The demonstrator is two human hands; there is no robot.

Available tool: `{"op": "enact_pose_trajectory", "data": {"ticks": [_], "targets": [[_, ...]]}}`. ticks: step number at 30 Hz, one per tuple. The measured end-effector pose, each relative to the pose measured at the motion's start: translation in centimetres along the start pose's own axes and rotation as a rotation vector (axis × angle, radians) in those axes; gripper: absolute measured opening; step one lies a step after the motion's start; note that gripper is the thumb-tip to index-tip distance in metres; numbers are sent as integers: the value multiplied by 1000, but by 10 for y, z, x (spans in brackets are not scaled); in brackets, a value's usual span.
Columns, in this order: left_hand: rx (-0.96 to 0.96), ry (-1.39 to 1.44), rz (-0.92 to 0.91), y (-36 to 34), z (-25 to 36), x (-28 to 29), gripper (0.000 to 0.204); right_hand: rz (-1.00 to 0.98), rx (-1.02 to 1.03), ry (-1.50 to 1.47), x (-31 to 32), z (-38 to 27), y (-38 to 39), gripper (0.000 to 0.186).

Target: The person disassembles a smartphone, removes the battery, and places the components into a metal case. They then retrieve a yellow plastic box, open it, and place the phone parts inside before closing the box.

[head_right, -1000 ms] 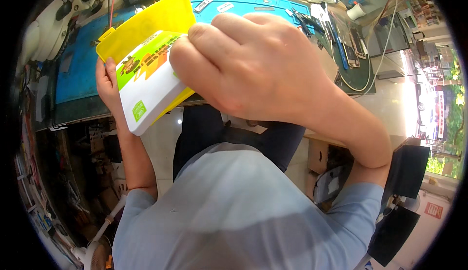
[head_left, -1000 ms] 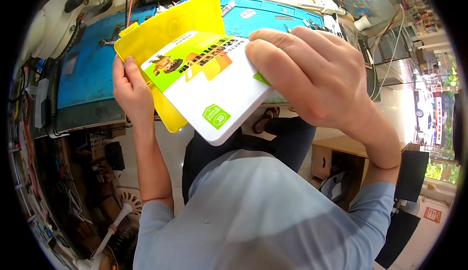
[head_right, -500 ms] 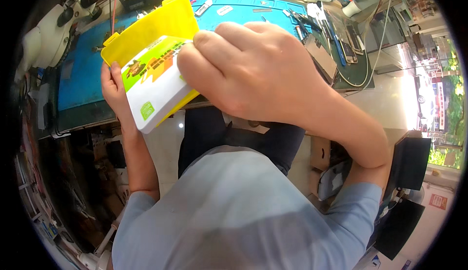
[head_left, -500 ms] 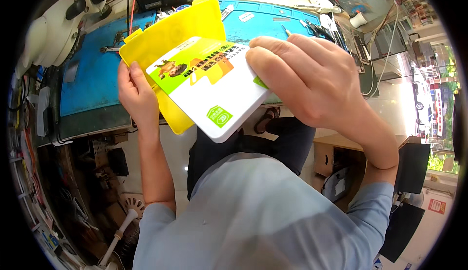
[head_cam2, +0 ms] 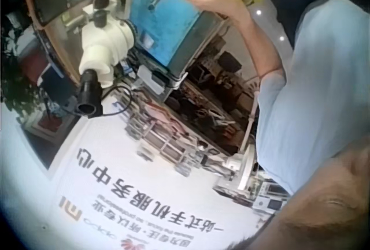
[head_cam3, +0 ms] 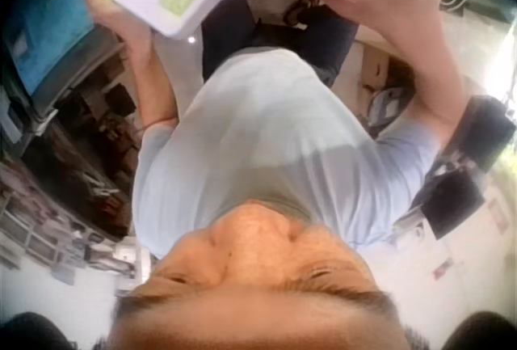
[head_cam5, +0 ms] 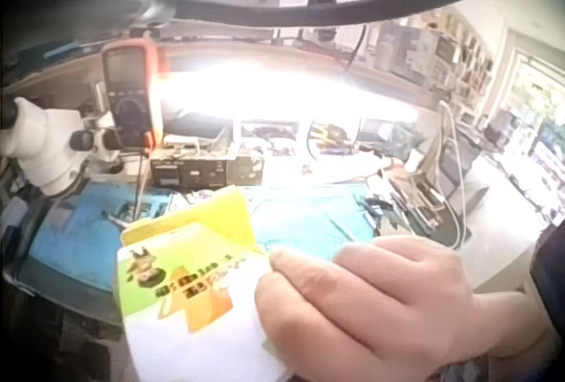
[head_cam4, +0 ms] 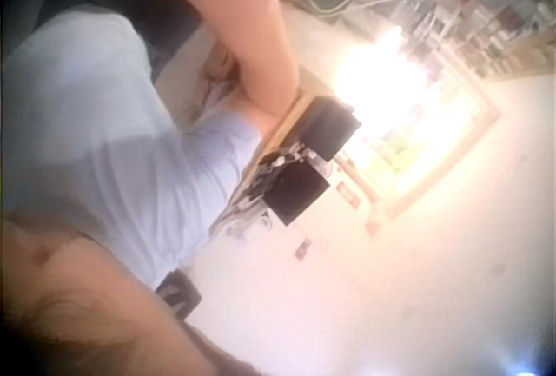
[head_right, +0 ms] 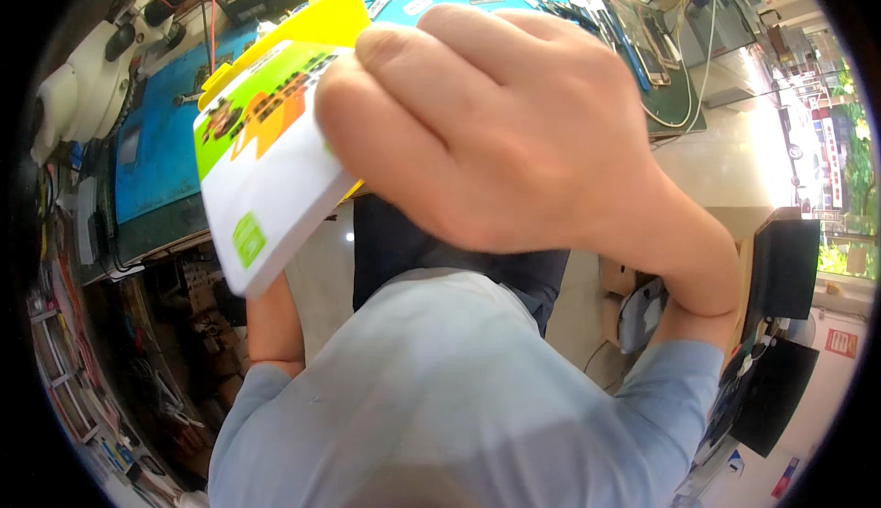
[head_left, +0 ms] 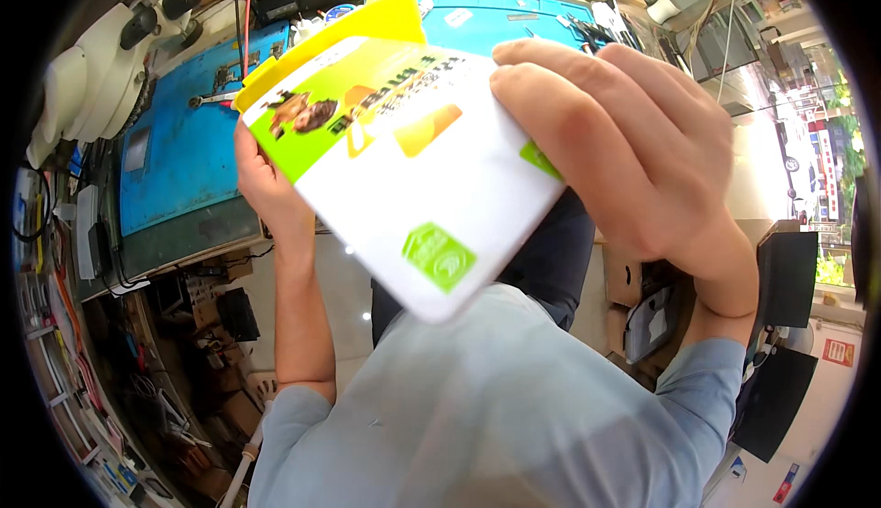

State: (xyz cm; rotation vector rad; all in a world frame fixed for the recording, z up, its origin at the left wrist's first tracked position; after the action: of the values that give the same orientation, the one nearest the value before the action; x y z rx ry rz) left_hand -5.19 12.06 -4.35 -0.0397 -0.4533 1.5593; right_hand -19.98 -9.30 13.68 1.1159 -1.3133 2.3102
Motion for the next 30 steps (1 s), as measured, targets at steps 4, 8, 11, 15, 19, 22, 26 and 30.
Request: {"op": "enact_pose_trajectory", "data": {"ticks": [4,8,11,15,19,22,26,30], "targets": [[-38,-63,-1,1,3,-1,33,-186,-67,-26,-15,-2,4,33],[-47,-94,12,2,3,-1,34,-177,-84,-30,-17,-2,7,31],[7,11,-15,1,-1,-1,32,-173,-63,-34,-14,-3,2,31],[88,253,-33,0,-8,-4,30,-136,-67,-60,1,-4,-6,32],[0,43,1,4,-10,-2,30,-89,-62,-83,5,-7,-5,32],[-57,-55,17,0,-5,-1,32,-181,-99,-63,-11,-5,-1,32],[-35,14,8,2,2,-3,32,-188,-103,-62,-13,-4,4,32],[-40,-23,16,3,5,-3,31,-195,-83,-37,-14,-4,4,32]]}}
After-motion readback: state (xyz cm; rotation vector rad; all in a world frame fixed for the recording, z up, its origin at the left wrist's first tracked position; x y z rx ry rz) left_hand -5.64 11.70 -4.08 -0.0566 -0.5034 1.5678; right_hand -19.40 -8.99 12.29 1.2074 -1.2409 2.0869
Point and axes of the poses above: each hand's wrist, its own y-axis away from the middle knuckle, its own x-axis out of the back of the hand, z = x × y, the point moved 1 cm from there along -y, towards the middle knuckle, and after that the axes turned 9 degrees about -y, right-handed, at the moved point
